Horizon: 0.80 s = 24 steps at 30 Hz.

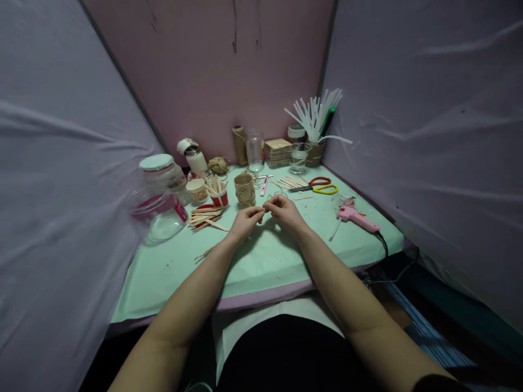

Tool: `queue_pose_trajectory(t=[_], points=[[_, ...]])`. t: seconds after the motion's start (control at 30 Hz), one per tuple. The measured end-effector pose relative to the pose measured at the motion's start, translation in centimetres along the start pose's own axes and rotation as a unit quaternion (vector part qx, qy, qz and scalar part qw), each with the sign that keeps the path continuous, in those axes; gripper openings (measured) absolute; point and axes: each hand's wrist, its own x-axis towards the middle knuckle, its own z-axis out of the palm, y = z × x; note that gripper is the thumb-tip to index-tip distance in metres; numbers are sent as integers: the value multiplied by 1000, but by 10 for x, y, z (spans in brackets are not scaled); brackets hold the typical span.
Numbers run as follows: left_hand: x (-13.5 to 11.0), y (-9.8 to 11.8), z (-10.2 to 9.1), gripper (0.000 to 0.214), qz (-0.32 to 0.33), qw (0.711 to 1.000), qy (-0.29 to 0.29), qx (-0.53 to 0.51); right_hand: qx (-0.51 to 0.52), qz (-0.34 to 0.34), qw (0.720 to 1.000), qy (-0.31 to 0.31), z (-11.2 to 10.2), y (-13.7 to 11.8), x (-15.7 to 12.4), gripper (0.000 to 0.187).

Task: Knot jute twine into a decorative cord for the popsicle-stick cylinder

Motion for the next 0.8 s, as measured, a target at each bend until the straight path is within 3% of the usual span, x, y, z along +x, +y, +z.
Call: queue_pose_trajectory(t=[0.1, 0.23, 0.37, 0.47, 0.57, 0.67, 0.8], points=[[0, 0, 1, 27, 5, 1000, 8, 12, -2, -9, 999, 31, 2, 2, 0, 25], [-1, 0, 6, 24, 76, 993, 69, 52, 32, 1, 997, 76, 7, 5, 0, 28], [-3, -2, 11, 21, 123, 985, 99, 72, 92, 52, 992, 63, 7, 7, 1, 31], [-1, -4, 10, 21, 84, 992, 75, 56, 38, 28, 995, 86, 4, 7, 3, 27], [1, -5, 8, 24, 43, 997, 71, 9, -55, -51, 990, 122, 2, 6, 3, 20], [3, -4, 6, 26, 25, 995, 78, -64, -117, -105, 981, 111, 2, 4, 1, 17], [4, -1, 6, 29, 7, 992, 54, -118, -137, -116, 980, 86, 6, 4, -2, 15]])
